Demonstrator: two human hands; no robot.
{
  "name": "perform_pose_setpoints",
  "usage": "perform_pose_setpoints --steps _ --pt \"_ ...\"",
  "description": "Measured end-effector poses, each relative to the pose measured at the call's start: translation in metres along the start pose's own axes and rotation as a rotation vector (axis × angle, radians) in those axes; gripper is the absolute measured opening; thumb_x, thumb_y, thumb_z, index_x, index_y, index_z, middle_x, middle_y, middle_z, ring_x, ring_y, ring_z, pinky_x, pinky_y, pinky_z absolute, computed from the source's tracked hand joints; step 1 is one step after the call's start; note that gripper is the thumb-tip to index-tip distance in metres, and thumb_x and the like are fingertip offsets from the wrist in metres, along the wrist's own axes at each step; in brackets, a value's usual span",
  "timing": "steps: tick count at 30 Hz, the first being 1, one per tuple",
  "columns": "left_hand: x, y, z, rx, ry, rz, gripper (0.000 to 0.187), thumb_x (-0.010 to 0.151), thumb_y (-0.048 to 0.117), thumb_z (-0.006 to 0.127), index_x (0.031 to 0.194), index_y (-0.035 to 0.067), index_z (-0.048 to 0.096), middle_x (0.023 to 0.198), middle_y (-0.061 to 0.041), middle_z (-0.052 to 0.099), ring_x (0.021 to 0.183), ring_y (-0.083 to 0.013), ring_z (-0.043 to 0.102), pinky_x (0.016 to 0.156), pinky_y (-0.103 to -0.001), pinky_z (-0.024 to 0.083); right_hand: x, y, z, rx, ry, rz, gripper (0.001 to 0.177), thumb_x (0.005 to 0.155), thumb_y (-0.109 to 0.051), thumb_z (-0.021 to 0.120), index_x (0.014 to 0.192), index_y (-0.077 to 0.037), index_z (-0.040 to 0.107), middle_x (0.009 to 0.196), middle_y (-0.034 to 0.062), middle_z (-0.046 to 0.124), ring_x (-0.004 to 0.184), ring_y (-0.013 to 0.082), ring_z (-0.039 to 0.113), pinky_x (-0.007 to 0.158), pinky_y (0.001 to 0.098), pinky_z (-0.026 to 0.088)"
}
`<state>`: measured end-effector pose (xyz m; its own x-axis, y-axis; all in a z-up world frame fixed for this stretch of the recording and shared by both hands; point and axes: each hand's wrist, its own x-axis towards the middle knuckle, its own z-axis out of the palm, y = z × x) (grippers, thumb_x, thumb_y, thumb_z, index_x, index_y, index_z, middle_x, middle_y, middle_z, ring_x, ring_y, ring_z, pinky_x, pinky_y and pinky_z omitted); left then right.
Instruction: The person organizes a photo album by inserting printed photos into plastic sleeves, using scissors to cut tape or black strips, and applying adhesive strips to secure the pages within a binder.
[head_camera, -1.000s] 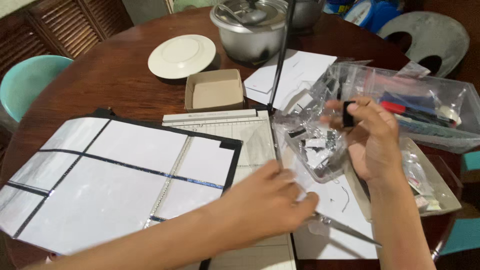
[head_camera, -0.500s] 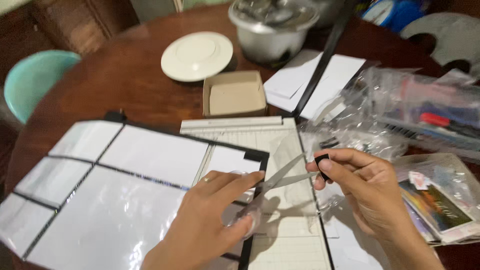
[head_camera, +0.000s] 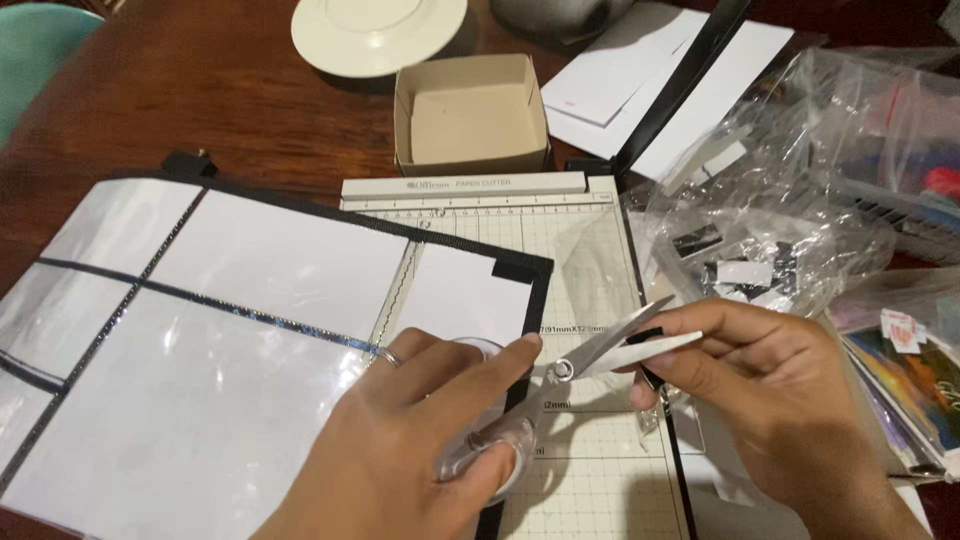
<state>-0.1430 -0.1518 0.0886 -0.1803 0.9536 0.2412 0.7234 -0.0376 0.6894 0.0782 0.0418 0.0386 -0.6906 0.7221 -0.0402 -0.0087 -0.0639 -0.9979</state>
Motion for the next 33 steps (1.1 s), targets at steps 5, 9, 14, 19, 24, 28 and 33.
perform_pose_setpoints --steps 5,9,14,19,24,28,33 --pt "0.0005 -0.0009 -0.0005 -0.032 -0.012 0.027 0.055 0.081 0.021 0.079 0.134 0.010 0.068 0.098 -0.010 0.074 0.093 -0.0263 0.067 0.076 -0.039 0.056 -0.0004 -0.0042 0.0059 -0.050 0.003 -0.014 0.020 0.093 0.003 0.068 0.109 0.012 0.075 0.090 0.0246 0.079 0.077 0.0257 0.078 0.069 0.0368 0.064" --pt "0.0007 -0.0024 -0.0018 -0.039 -0.029 0.018 0.056 0.080 0.019 0.078 0.135 0.011 0.069 0.097 -0.009 0.075 0.091 -0.0256 0.067 0.078 -0.039 0.056 0.0001 -0.0058 0.0075 -0.131 0.031 0.018 0.015 0.093 0.003 0.069 0.105 0.010 0.073 0.090 0.0239 0.077 0.074 0.0262 0.079 0.066 0.0378 0.065" --pt "-0.0008 -0.0046 -0.0028 -0.039 -0.061 0.018 0.063 0.076 0.015 0.076 0.139 0.012 0.067 0.105 -0.007 0.078 0.091 -0.0235 0.067 0.082 -0.038 0.057 -0.0019 -0.0084 0.0075 -0.127 0.009 0.017 0.015 0.092 0.003 0.069 0.104 0.010 0.074 0.089 0.0238 0.077 0.073 0.0260 0.079 0.067 0.0377 0.066" --pt "0.0007 -0.0057 -0.0057 -0.054 -0.082 0.040 0.063 0.078 0.014 0.076 0.140 0.011 0.065 0.105 -0.008 0.077 0.095 -0.0228 0.067 0.086 -0.037 0.056 -0.0035 -0.0072 0.0065 -0.161 0.026 0.017 0.015 0.093 0.002 0.068 0.105 0.010 0.073 0.087 0.0241 0.077 0.074 0.0267 0.081 0.067 0.0383 0.065" --pt "0.0007 -0.0052 -0.0053 -0.070 -0.091 0.030 0.064 0.077 0.012 0.076 0.140 0.011 0.065 0.107 -0.008 0.077 0.099 -0.0223 0.066 0.086 -0.037 0.057 -0.0053 -0.0067 0.0035 -0.207 -0.008 -0.045 0.016 0.094 -0.004 0.068 0.104 0.007 0.073 0.088 0.0217 0.078 0.078 0.0261 0.080 0.068 0.0372 0.065" --pt "0.0008 -0.0051 -0.0044 -0.074 -0.095 0.041 0.062 0.079 0.011 0.075 0.140 0.011 0.065 0.108 -0.008 0.077 0.100 -0.0222 0.066 0.085 -0.035 0.057 -0.0067 -0.0092 0.0045 -0.242 0.024 -0.012 0.014 0.095 -0.003 0.068 0.102 0.008 0.072 0.086 0.0228 0.078 0.078 0.0267 0.078 0.068 0.0381 0.064" --pt "0.0012 -0.0057 -0.0051 -0.044 -0.100 0.008 0.059 0.081 0.012 0.076 0.139 0.014 0.067 0.109 -0.005 0.079 0.098 -0.0197 0.067 0.083 -0.033 0.058 -0.0073 -0.0104 0.0050 -0.250 0.003 -0.031 0.014 0.095 -0.004 0.068 0.100 0.008 0.073 0.086 0.0215 0.078 0.078 0.0253 0.075 0.067 0.0376 0.065"
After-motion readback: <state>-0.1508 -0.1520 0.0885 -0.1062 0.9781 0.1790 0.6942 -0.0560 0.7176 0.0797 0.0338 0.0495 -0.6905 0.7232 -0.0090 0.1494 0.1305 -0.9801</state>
